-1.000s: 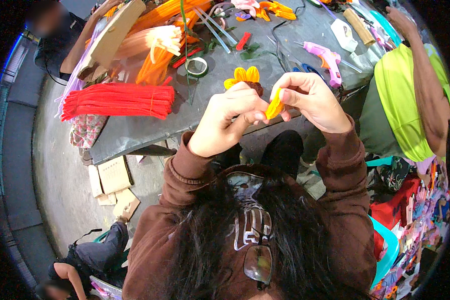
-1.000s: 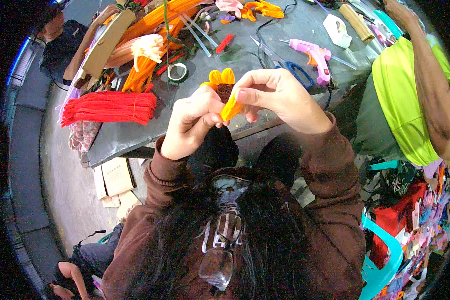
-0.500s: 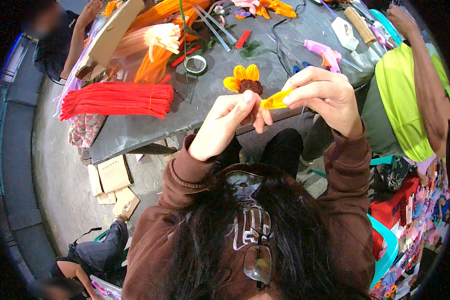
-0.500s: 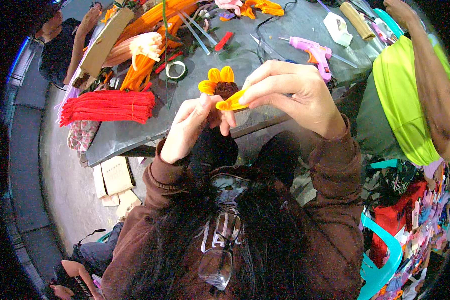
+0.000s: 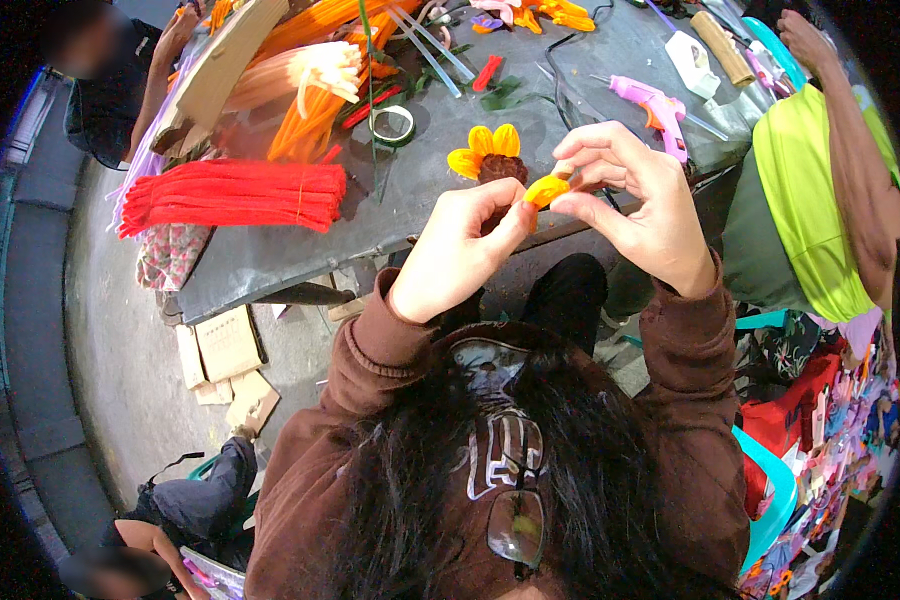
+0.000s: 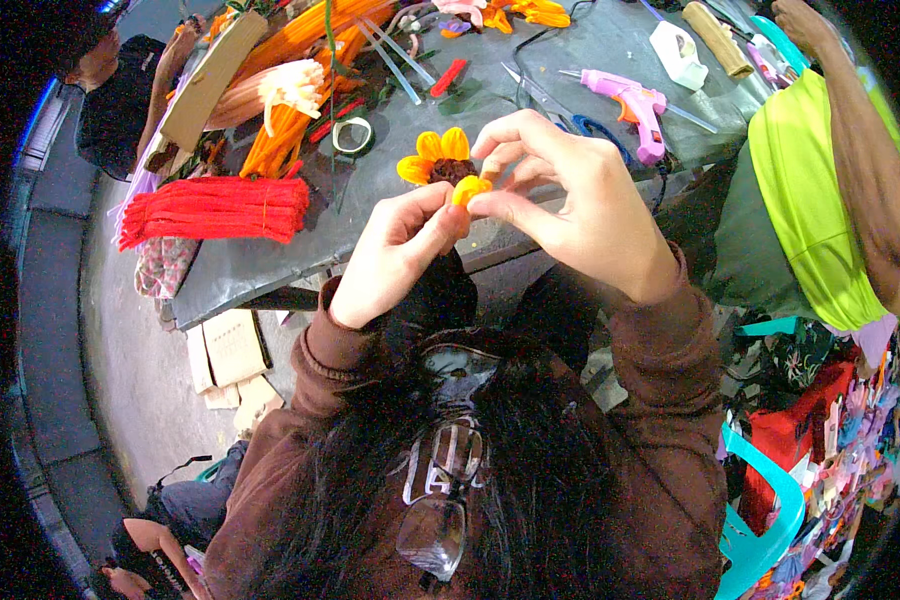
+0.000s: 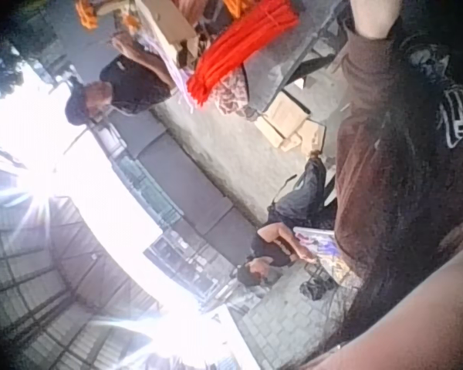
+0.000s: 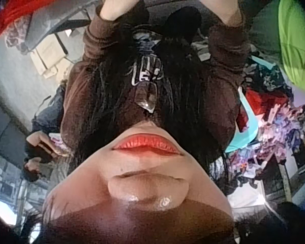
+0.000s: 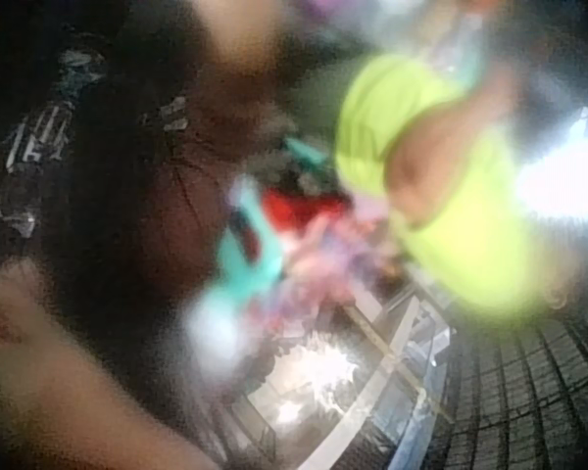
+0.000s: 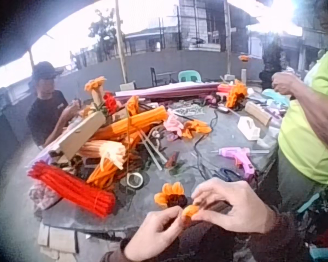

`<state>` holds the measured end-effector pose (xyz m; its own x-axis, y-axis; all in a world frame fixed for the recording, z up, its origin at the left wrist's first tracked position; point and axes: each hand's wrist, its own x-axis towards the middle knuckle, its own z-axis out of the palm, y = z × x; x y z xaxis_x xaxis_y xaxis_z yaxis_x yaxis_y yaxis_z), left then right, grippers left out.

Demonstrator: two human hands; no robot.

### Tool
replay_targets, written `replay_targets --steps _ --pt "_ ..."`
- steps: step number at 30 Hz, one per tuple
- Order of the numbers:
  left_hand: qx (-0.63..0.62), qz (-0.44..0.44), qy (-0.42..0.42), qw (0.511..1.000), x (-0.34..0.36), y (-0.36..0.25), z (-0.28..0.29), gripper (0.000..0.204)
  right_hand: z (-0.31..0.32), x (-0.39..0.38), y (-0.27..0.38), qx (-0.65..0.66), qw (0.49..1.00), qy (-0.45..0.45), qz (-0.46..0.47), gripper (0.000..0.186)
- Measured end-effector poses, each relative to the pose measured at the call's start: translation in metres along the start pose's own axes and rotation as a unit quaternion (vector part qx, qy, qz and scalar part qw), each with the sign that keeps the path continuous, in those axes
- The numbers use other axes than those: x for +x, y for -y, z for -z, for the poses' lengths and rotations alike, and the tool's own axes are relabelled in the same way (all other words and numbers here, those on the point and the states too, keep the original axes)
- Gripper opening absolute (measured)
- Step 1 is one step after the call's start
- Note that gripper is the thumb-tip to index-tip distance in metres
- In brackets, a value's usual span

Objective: The person constructs artificial flowers by applying hot glue to pipe cleaner petals and attaching them to a central core.

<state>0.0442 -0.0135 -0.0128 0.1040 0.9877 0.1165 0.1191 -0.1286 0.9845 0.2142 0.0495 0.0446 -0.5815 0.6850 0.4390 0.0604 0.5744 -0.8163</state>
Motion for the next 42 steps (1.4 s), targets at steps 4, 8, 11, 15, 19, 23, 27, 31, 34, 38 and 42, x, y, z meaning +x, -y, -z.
replay_targets --steps 4,8,11,15,19,23,27,31,34,38,42 --pt "-0.039 0.009 -0.011 0.999 0.001 0.002 0.001 0.019 0.002 -0.001 -0.009 -0.145 0.988 0.047 -0.007 0.014" --pt "-0.069 0.030 0.025 0.997 0.000 0.003 0.002 0.020 0.000 -0.001 -0.004 -0.183 0.982 0.057 0.004 0.015" --pt "-0.056 0.037 0.079 0.995 0.000 0.003 0.006 0.022 0.000 0.002 -0.005 -0.211 0.973 0.086 0.035 0.014" --pt "-0.079 0.063 0.084 0.991 0.002 0.000 0.006 0.021 -0.002 0.001 -0.006 -0.225 0.970 0.075 0.054 0.012" --pt "-0.055 0.048 0.064 0.995 0.004 -0.002 0.003 0.022 -0.007 -0.004 -0.008 -0.195 0.981 0.004 0.009 0.010" --pt "-0.055 0.045 -0.014 0.997 0.006 -0.002 -0.004 0.023 -0.009 -0.006 -0.008 -0.216 0.976 -0.009 0.029 0.010" --pt "0.016 0.004 -0.074 0.997 0.009 -0.006 -0.012 0.023 -0.009 -0.005 -0.006 -0.262 0.963 -0.019 0.053 0.013" --pt "0.022 -0.043 -0.108 0.993 0.012 -0.008 -0.018 0.021 -0.011 -0.003 -0.006 -0.346 0.938 -0.015 0.038 0.019" --pt "-0.070 -0.099 -0.130 0.984 0.019 0.009 -0.026 0.019 -0.017 -0.002 -0.005 -0.369 0.928 -0.034 0.030 0.022" --pt "0.006 -0.054 -0.127 0.990 0.016 0.003 -0.021 0.020 -0.021 -0.001 0.000 -0.388 0.920 -0.050 0.015 0.023" --pt "0.039 -0.046 -0.117 0.991 0.017 0.008 -0.016 0.021 -0.021 0.000 0.002 -0.382 0.923 -0.046 0.010 0.023"
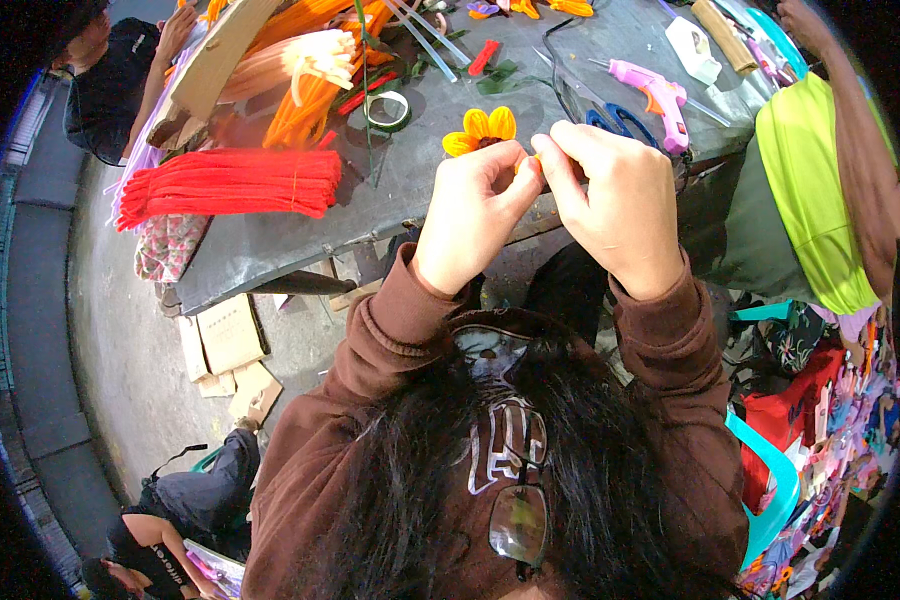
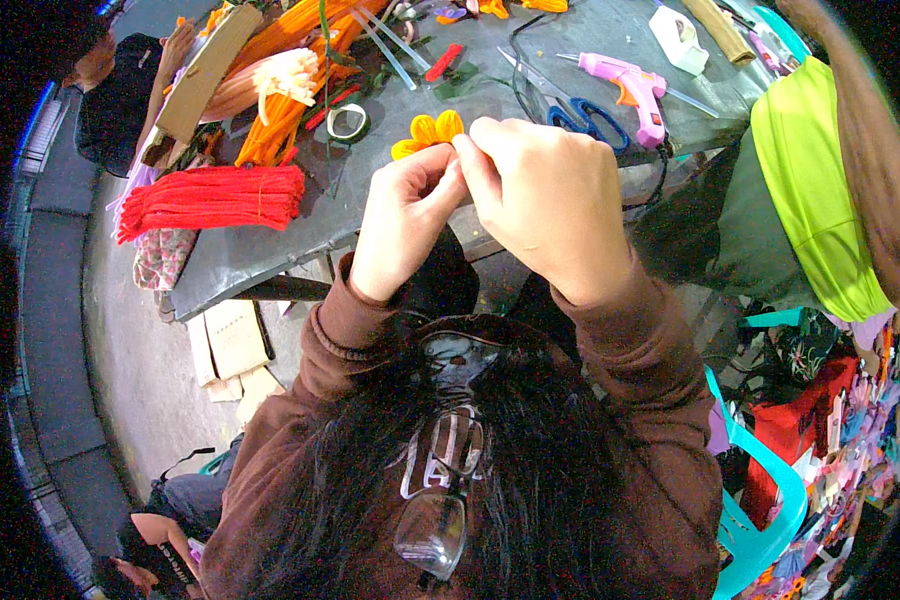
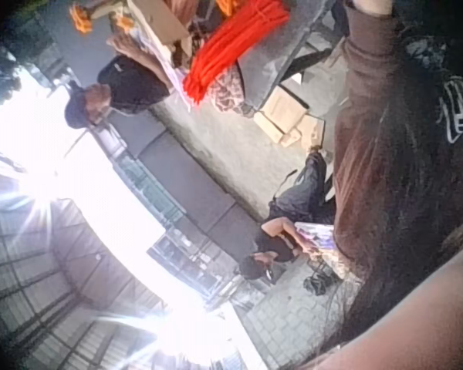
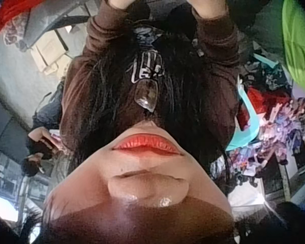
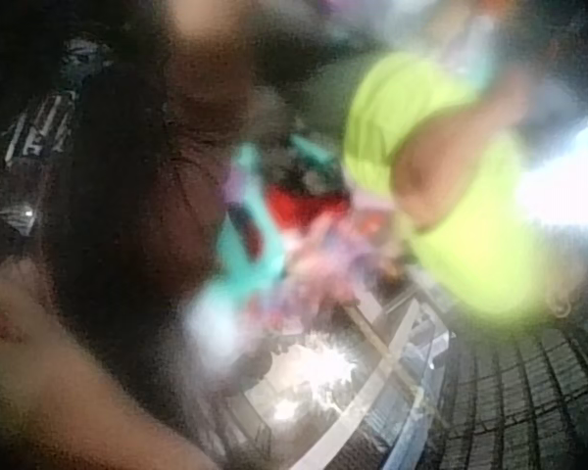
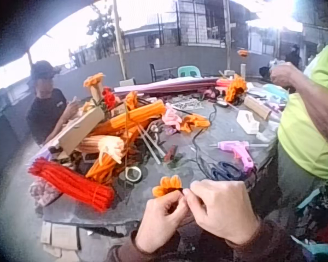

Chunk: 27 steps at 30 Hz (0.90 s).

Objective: The person constructs artificial flowers by applying hot glue to pipe cleaner petals and attaching them to a central core.

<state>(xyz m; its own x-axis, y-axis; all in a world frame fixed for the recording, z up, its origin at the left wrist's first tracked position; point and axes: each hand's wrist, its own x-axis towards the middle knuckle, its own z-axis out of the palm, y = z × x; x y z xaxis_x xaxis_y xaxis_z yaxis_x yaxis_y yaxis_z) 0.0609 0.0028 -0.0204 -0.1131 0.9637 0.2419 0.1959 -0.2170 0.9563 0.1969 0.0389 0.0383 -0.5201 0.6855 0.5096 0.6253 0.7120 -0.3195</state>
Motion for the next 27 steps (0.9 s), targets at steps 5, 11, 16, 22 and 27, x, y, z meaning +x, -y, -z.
replay_targets --steps 5,11,16,22,27 --pt "-0.093 0.003 0.002 0.996 0.003 0.007 -0.003 0.023 -0.005 0.001 -0.003 0.071 0.997 0.025 0.000 0.025" --pt "-0.117 0.073 0.062 0.989 0.003 0.000 0.009 0.024 -0.013 0.004 -0.020 0.366 0.921 0.073 -0.114 0.035" --pt "-0.102 0.095 0.056 0.989 -0.002 0.004 0.013 0.024 -0.004 0.005 -0.015 0.298 0.943 0.098 -0.110 0.033" --pt "-0.147 0.085 0.063 0.983 0.000 -0.006 0.012 0.025 -0.014 0.000 -0.017 0.478 0.863 0.115 -0.113 0.038" --pt "-0.118 0.094 0.081 0.985 0.001 -0.007 0.018 0.025 0.002 0.008 -0.037 0.490 0.838 0.151 -0.188 0.056"
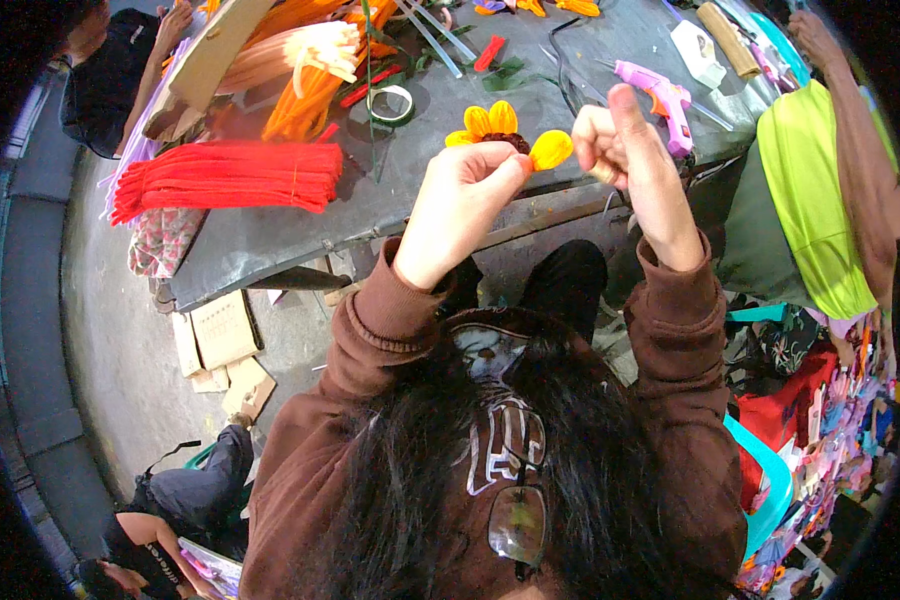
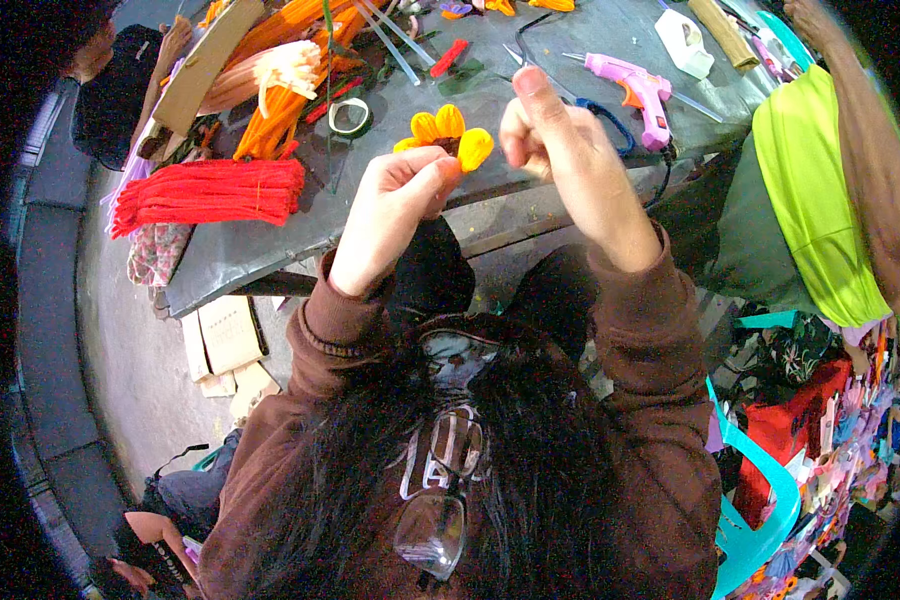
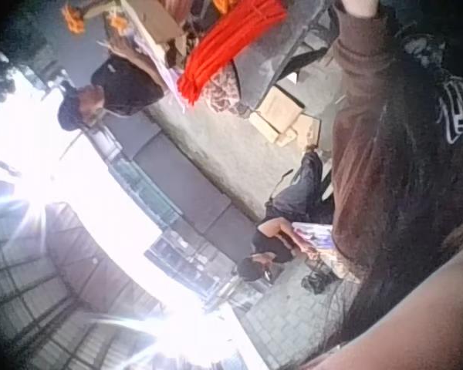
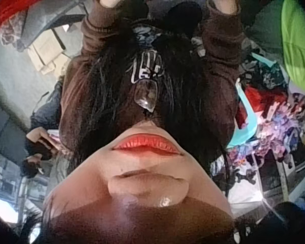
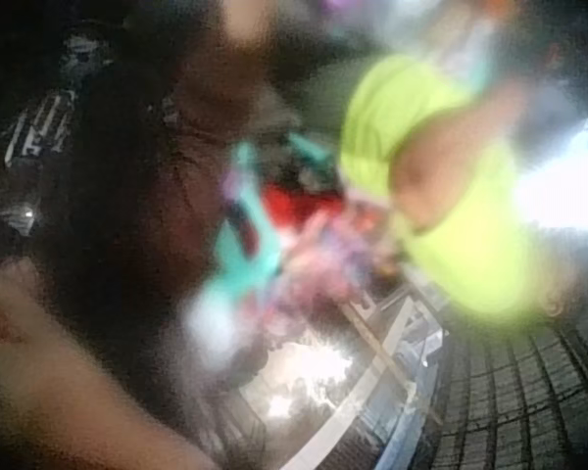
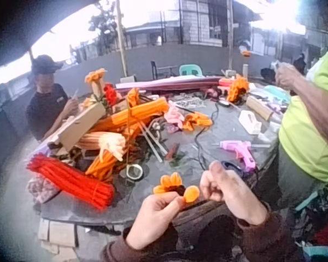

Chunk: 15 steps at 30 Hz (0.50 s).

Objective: The person constructs artificial flowers by applying hot glue to pipe cleaner petals and attaching them to a central core.

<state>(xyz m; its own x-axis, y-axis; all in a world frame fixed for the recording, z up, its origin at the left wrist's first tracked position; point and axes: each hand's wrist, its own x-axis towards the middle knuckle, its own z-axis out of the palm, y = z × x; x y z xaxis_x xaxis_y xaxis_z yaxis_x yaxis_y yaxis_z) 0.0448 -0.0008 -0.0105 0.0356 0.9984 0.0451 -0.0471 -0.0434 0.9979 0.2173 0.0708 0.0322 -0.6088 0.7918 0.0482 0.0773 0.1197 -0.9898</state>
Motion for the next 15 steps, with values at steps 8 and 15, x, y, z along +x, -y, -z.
replay_targets --steps 8,15 --pt "0.008 -0.032 -0.006 0.999 -0.002 0.001 -0.006 0.025 -0.022 -0.003 -0.007 -0.128 0.986 -0.038 0.099 0.035" --pt "-0.043 -0.009 0.016 0.999 0.000 -0.002 -0.004 0.024 -0.019 -0.008 -0.004 0.120 0.992 0.031 -0.017 0.033"
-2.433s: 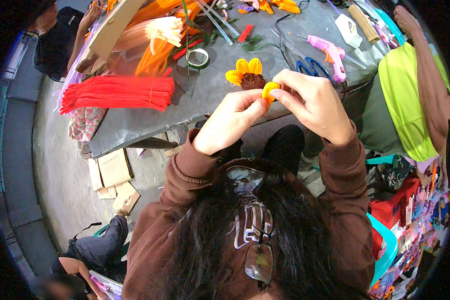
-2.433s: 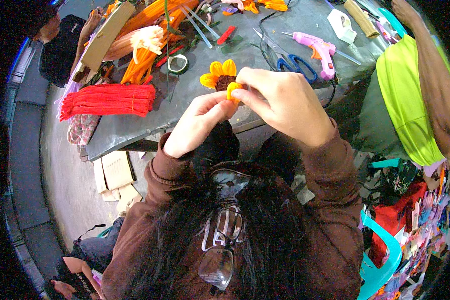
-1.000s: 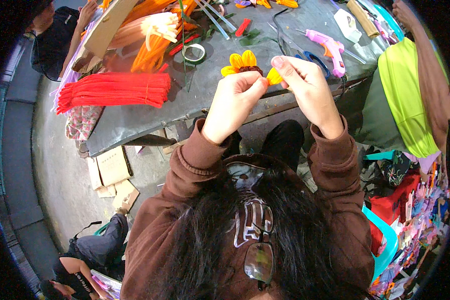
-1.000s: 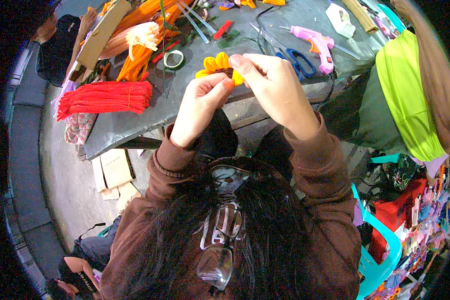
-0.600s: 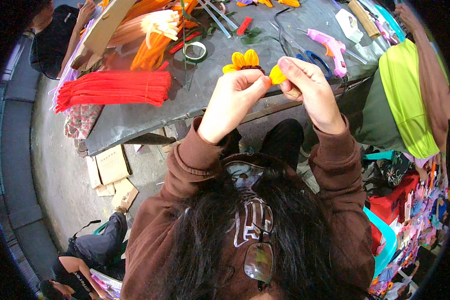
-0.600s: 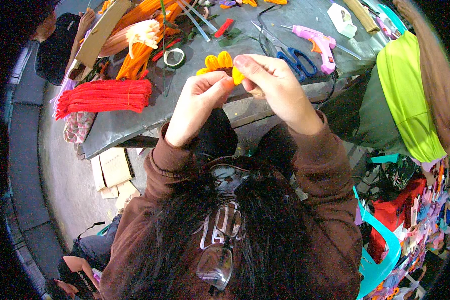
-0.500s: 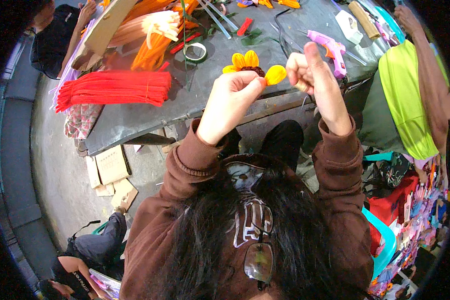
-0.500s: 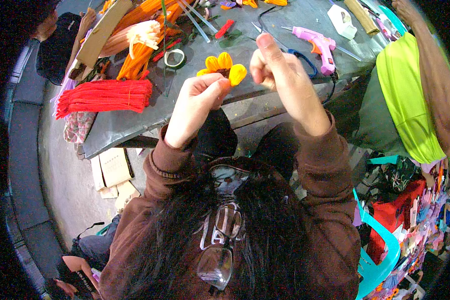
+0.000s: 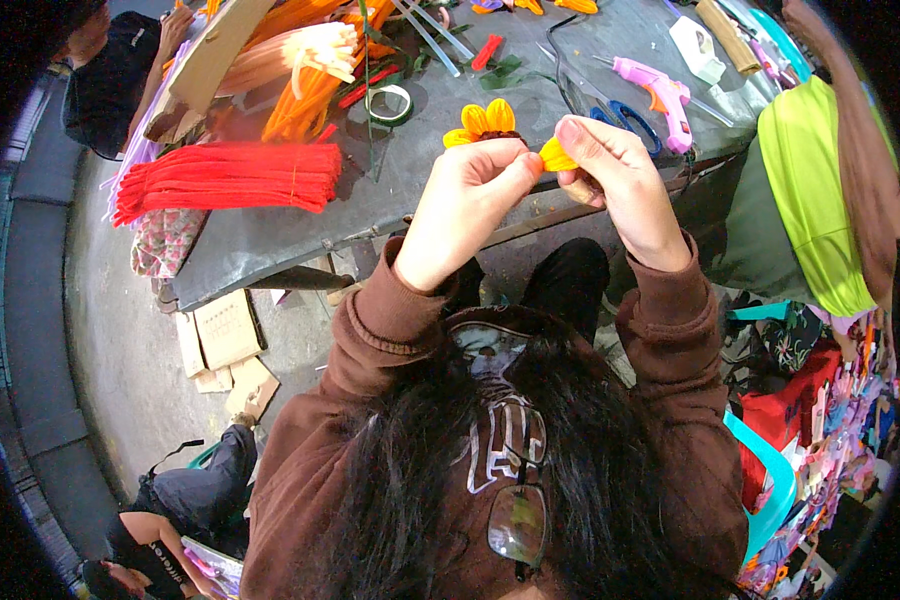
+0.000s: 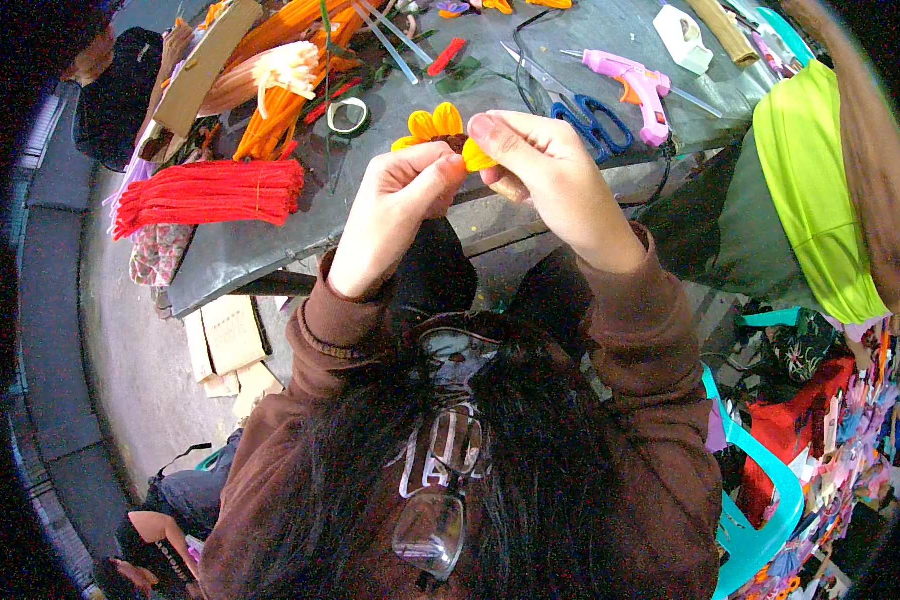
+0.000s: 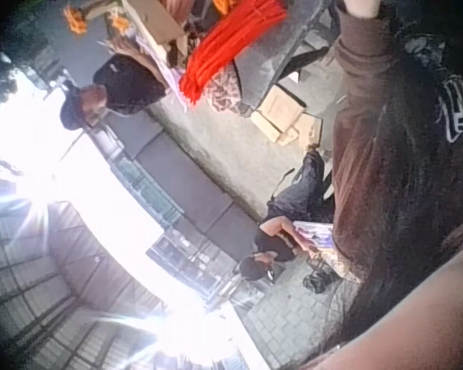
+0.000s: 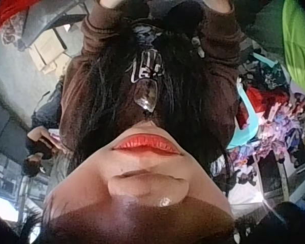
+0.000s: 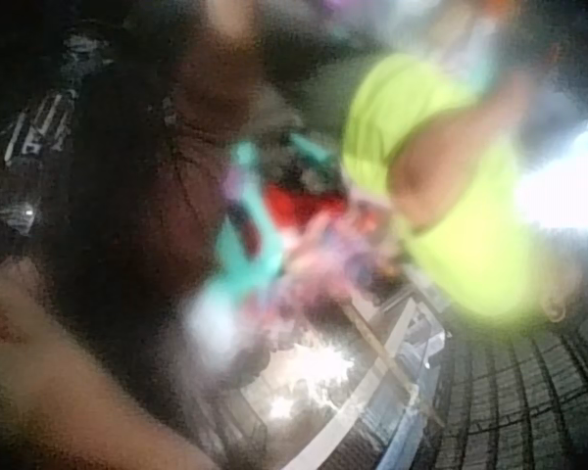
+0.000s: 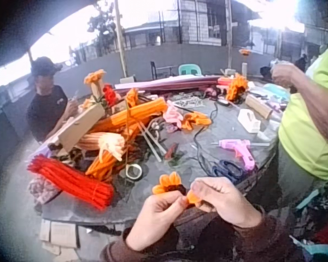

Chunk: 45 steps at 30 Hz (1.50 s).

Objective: The person constructs artificial flowers by applying hot glue to pipe cleaner petals and attaching them to a central core.

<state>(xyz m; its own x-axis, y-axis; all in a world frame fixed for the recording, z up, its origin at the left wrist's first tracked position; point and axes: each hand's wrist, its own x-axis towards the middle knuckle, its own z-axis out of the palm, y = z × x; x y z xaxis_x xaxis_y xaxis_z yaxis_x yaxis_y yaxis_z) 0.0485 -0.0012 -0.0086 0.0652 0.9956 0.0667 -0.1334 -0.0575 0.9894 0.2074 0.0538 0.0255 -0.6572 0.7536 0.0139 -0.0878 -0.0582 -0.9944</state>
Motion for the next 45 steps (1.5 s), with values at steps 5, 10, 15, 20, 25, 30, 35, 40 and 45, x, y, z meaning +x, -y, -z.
replay_targets --steps 5,10,15,20,25,30,35,40,45 --pt "0.007 0.017 -0.013 1.000 -0.002 0.001 0.000 0.025 0.004 0.003 -0.001 -0.041 0.999 0.013 -0.001 0.035" --pt "-0.001 0.006 0.023 1.000 0.001 0.004 0.001 0.025 -0.001 0.003 -0.005 -0.042 0.999 -0.020 0.018 0.037" --pt "0.032 0.005 -0.002 0.999 -0.002 -0.001 0.002 0.031 0.017 0.012 -0.014 -0.069 0.997 -0.012 0.011 0.038" --pt "0.221 -0.096 -0.194 0.951 -0.002 -0.014 0.033 0.026 0.046 0.014 -0.008 -0.180 0.981 -0.076 -0.004 0.040" --pt "0.427 -0.204 -0.213 0.855 0.008 -0.004 0.044 0.022 0.049 0.021 -0.010 -0.332 0.938 -0.099 -0.004 0.042" --pt "0.486 -0.175 -0.231 0.825 0.007 0.005 0.039 0.028 0.044 0.028 -0.009 -0.444 0.892 -0.080 0.016 0.043" --pt "0.242 -0.170 -0.062 0.953 0.011 -0.021 0.013 0.034 0.040 0.028 0.005 -0.346 0.928 0.058 0.123 0.040" --pt "0.202 -0.090 -0.013 0.975 0.021 -0.022 0.002 0.031 0.026 0.023 0.016 -0.312 0.938 0.011 0.150 0.038" --pt "0.112 -0.072 -0.073 0.988 0.024 -0.012 0.017 0.016 0.087 0.020 0.002 -0.679 0.624 -0.382 0.065 0.055"
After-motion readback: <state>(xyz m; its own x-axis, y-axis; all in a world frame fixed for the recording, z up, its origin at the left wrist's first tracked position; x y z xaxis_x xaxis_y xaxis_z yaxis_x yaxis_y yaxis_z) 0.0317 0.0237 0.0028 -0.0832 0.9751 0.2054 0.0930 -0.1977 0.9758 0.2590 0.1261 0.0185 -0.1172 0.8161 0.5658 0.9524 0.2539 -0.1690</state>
